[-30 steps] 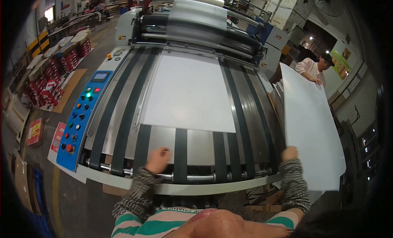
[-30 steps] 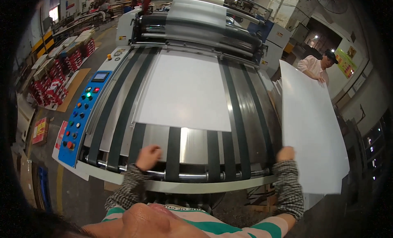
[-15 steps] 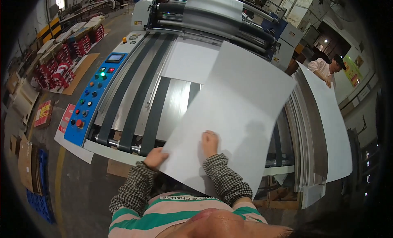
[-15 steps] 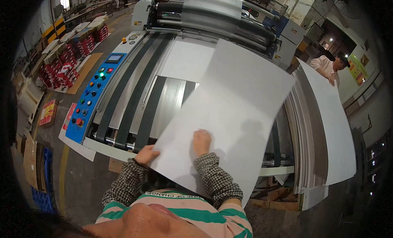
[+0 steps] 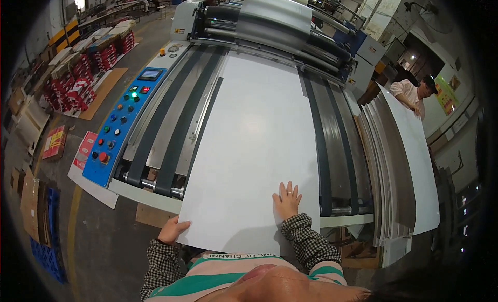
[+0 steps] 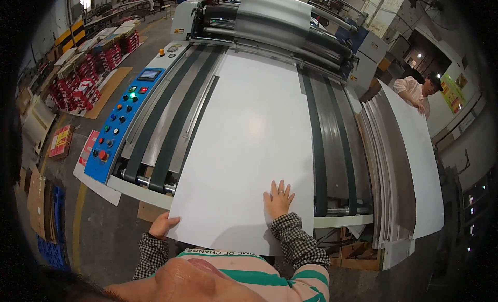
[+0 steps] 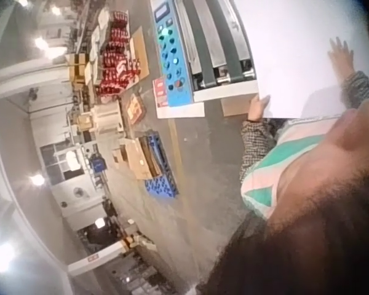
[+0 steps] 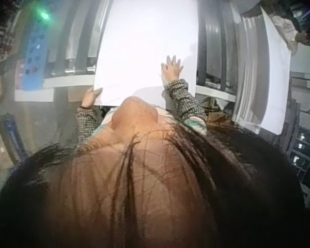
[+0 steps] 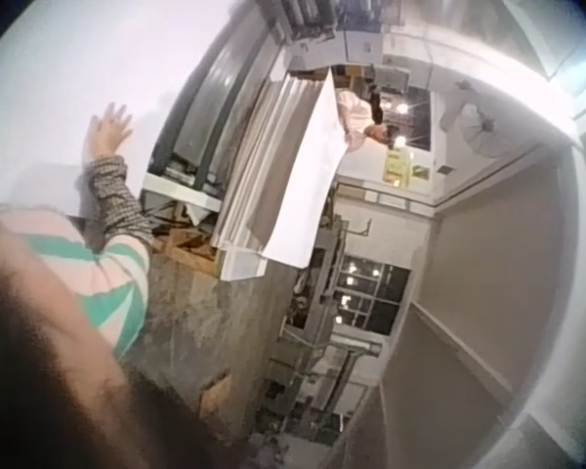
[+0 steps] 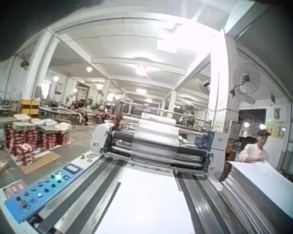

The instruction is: Operating a large paper processing machine to process and stack sheets of paper.

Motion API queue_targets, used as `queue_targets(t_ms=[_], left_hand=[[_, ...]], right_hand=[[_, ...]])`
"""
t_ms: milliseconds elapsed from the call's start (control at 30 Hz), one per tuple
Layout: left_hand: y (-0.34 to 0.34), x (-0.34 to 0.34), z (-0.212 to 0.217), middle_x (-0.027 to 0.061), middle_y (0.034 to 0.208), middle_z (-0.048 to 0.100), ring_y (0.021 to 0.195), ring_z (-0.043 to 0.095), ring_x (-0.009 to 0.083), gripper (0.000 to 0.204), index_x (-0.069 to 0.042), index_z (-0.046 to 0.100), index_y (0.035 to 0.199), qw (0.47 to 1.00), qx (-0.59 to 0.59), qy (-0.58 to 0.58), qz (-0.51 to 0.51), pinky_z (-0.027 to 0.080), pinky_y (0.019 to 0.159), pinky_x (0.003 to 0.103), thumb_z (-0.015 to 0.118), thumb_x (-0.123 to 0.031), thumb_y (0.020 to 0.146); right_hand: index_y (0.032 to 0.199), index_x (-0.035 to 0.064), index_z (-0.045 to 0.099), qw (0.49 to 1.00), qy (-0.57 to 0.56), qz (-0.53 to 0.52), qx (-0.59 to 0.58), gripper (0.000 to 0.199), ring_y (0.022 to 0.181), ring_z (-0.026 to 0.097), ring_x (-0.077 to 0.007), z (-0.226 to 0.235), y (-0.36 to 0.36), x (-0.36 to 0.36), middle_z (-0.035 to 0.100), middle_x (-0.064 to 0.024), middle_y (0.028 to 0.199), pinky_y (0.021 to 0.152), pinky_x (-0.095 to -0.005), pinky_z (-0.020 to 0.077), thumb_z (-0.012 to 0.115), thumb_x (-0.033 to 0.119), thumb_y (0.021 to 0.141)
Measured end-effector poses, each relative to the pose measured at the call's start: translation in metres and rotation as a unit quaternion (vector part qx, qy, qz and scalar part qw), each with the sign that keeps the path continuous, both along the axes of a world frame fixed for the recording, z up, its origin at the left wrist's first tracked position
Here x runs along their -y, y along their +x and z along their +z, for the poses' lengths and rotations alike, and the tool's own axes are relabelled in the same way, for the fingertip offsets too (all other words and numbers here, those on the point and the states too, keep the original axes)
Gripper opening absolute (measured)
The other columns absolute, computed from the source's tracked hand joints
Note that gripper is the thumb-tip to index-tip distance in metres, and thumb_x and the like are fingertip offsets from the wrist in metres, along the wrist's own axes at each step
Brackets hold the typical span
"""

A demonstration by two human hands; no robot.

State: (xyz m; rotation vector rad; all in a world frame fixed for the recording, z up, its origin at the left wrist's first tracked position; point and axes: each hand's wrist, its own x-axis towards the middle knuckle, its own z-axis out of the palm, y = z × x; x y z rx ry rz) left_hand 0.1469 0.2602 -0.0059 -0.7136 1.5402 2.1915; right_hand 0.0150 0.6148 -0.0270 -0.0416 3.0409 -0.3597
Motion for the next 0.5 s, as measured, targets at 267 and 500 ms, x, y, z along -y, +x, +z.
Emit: queue_targets(t_ms=[267, 500], left_hand=[[-0.052, 0.009, 0.013, 0.0111, 0.089, 0.059, 0.077, 0.056, 0.0184, 0.028, 0.005, 0.054, 0.099, 0.999, -0.035, -0.02, 0.008, 0.044, 0.069, 0.03, 0.055, -0.009, 0.075], [-0.112, 0.028, 0.008, 0.0057, 0.07, 0.056, 0.061, 0.053, 0.0114, 0.018, 0.003, 0.054, 0.089, 0.985, -0.072, -0.146, 0.06, 0.044, 0.053, 0.022, 0.051, -0.01, 0.076]], right_hand=[[0.129, 0.0102, 0.026, 1.0, -0.005, 0.021, 0.011, 0.058, 0.124, 0.004, -0.0393, 0.003, -0.067, 0.014, 0.013, -0.0184, 0.136, 0.097, -0.0538, 0.0011, 0.039, 0.041, 0.081], [0.121, 0.0079, 0.04, 0.998, 0.005, 0.031, -0.046, 0.052, 0.121, 0.017, -0.0381, 0.006, -0.145, 0.007, 0.027, -0.018, 0.131, 0.098, -0.0501, 0.0116, 0.045, 0.039, 0.079]])
